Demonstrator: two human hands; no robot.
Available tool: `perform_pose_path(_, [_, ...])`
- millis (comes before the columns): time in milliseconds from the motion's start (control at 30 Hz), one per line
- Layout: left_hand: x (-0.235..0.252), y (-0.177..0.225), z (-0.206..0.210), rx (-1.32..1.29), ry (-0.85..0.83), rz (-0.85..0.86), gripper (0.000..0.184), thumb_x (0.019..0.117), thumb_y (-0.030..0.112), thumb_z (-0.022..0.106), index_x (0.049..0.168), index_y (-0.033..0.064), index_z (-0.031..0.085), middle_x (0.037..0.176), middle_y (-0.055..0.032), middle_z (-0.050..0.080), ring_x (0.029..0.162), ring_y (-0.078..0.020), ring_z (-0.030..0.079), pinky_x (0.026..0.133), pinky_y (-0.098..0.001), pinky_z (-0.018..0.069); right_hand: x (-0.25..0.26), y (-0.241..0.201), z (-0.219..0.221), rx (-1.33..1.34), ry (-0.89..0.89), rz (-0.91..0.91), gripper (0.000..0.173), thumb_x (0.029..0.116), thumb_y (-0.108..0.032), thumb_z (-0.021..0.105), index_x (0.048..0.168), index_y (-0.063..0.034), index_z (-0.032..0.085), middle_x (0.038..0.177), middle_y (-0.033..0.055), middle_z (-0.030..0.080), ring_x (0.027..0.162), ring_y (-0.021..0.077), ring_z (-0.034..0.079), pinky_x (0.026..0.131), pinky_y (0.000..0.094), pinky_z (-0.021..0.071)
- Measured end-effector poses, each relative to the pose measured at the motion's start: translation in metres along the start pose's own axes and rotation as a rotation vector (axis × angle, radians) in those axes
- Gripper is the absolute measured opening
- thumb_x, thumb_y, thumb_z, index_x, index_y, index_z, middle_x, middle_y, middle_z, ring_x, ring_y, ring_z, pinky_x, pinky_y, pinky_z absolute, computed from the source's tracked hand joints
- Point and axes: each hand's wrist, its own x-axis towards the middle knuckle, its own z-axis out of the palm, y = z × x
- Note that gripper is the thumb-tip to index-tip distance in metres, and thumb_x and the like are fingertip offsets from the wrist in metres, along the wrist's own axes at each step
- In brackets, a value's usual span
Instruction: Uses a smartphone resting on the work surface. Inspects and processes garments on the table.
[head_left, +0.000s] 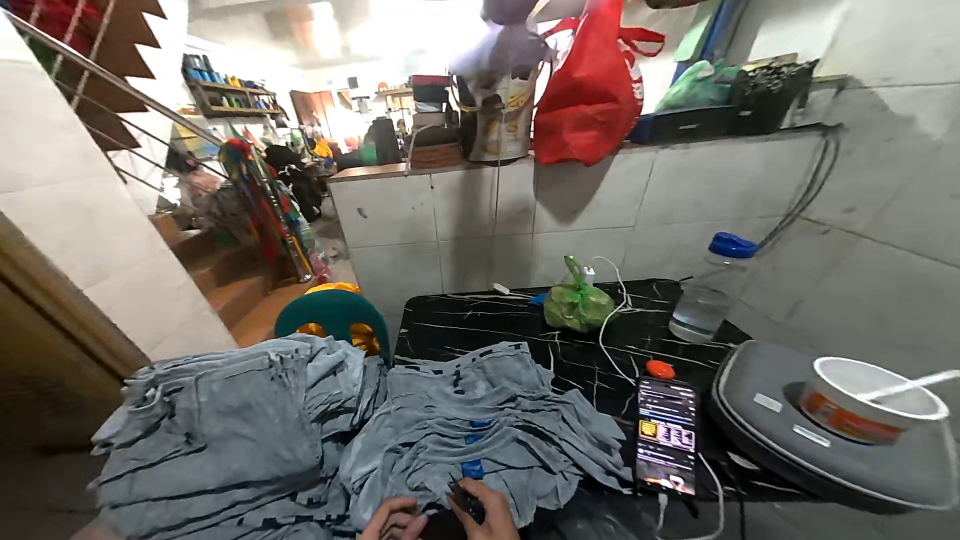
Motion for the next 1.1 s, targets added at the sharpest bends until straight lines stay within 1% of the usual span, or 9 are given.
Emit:
perform_pose_path(133, [0.005,0.007,0.012,0.269,-0.107,0.004,0.046,0.0921,0.022,0.077,0.133,0.0055,0.065,0.090,-0.0076,0.077,0.072,-0.0167,0.073,0.069,-0.0377,0.0624,-0.003,-0.002,0.000,-0.055,-0.020,-0.019,0.021,0.0959,-0.011,0.066,0.111,0.0020,0.072,0.097,0.0171,0.074,0.092,0.0281,0.072,0.087,0.0502,0.0570])
perform_pose_path(200, [0.009,0.007,0.016,0.375,-0.112,-0.022,0.033,0.0964,0.025,0.070,0.124,0.0082,0.072,0.087,-0.0068,0.078,0.071,-0.0180,0.075,0.072,-0.0415,0.0631,-0.011,-0.015,-0.010,-0.260,-0.079,0.046,0.031,0.0948,-0.013,0.067,0.124,-0.0034,0.070,0.102,0.0181,0.076,0.095,0.0346,0.074,0.087,0.0580,0.0569])
perform_pose_path(267, [0.016,0.009,0.012,0.378,-0.092,-0.044,0.028,0.0966,0.029,0.070,0.114,0.0075,0.075,0.077,-0.0045,0.075,0.064,-0.0162,0.073,0.066,-0.0401,0.0634,-0.017,-0.029,-0.026,-0.523,-0.126,0.131,0.043,0.0921,-0.014,0.065,0.135,-0.0113,0.065,0.102,0.0188,0.076,0.093,0.0406,0.073,0.083,0.0634,0.0556])
perform_pose_path(433, [0.023,0.015,0.006,0.475,-0.124,0.054,0.037,0.0878,0.042,0.079,0.108,0.0104,0.080,0.076,-0.0056,0.070,0.064,-0.0188,0.062,0.065,-0.0415,0.0540,-0.017,-0.013,-0.053,-0.496,-0.105,0.189,0.038,0.0943,-0.021,0.068,0.132,-0.0143,0.069,0.102,0.0160,0.077,0.095,0.0378,0.074,0.085,0.0631,0.0554])
perform_pose_path(567, [0.017,0.008,0.022,0.404,0.033,0.231,0.019,0.0867,0.028,0.082,0.097,0.0127,0.083,0.092,-0.0088,0.067,0.080,-0.0144,0.064,0.073,-0.0303,0.0560,-0.016,-0.008,-0.038,-0.386,-0.143,0.048,0.033,0.0936,-0.019,0.070,0.125,-0.0102,0.072,0.110,0.0152,0.076,0.103,0.0348,0.073,0.091,0.0603,0.0556])
perform_pose_path(667, [0.015,0.003,0.020,0.081,0.079,0.324,0.008,0.0870,0.009,0.080,0.094,0.0049,0.081,0.099,-0.0086,0.072,0.091,-0.0090,0.069,0.081,-0.0237,0.0602,-0.018,0.000,-0.021,-0.289,-0.056,-0.096,0.026,0.0908,-0.009,0.070,0.116,-0.0041,0.076,0.110,0.0162,0.076,0.104,0.0330,0.073,0.093,0.0560,0.0565])
perform_pose_path(867, [0.004,0.006,-0.001,-0.156,0.000,0.192,0.005,0.0934,-0.001,0.066,0.096,-0.0039,0.070,0.091,-0.0064,0.074,0.080,-0.0108,0.071,0.076,-0.0297,0.0617,-0.013,0.004,-0.016,-0.188,0.036,-0.143,0.022,0.0917,-0.013,0.072,0.108,0.0006,0.076,0.105,0.0182,0.073,0.099,0.0311,0.072,0.090,0.0504,0.0577])
perform_pose_path(967, [0.003,0.001,0.000,-0.144,-0.008,0.162,0.006,0.0951,-0.001,0.064,0.097,-0.0047,0.069,0.095,-0.0097,0.074,0.085,-0.0147,0.072,0.079,-0.0326,0.0617,-0.010,0.010,-0.015,-0.205,-0.036,-0.171,0.026,0.0941,-0.027,0.074,0.107,-0.0043,0.076,0.106,0.0136,0.073,0.099,0.0267,0.071,0.090,0.0481,0.0581])
perform_pose_path(1100, [0.006,0.003,0.000,-0.124,-0.085,0.169,0.006,0.0965,0.000,0.062,0.095,-0.0032,0.067,0.100,-0.0109,0.076,0.093,-0.0174,0.073,0.087,-0.0360,0.0612,-0.006,0.010,-0.014,-0.152,-0.080,-0.070,0.033,0.0985,-0.033,0.068,0.116,-0.0061,0.074,0.102,0.0125,0.077,0.096,0.0258,0.074,0.088,0.0515,0.0582])
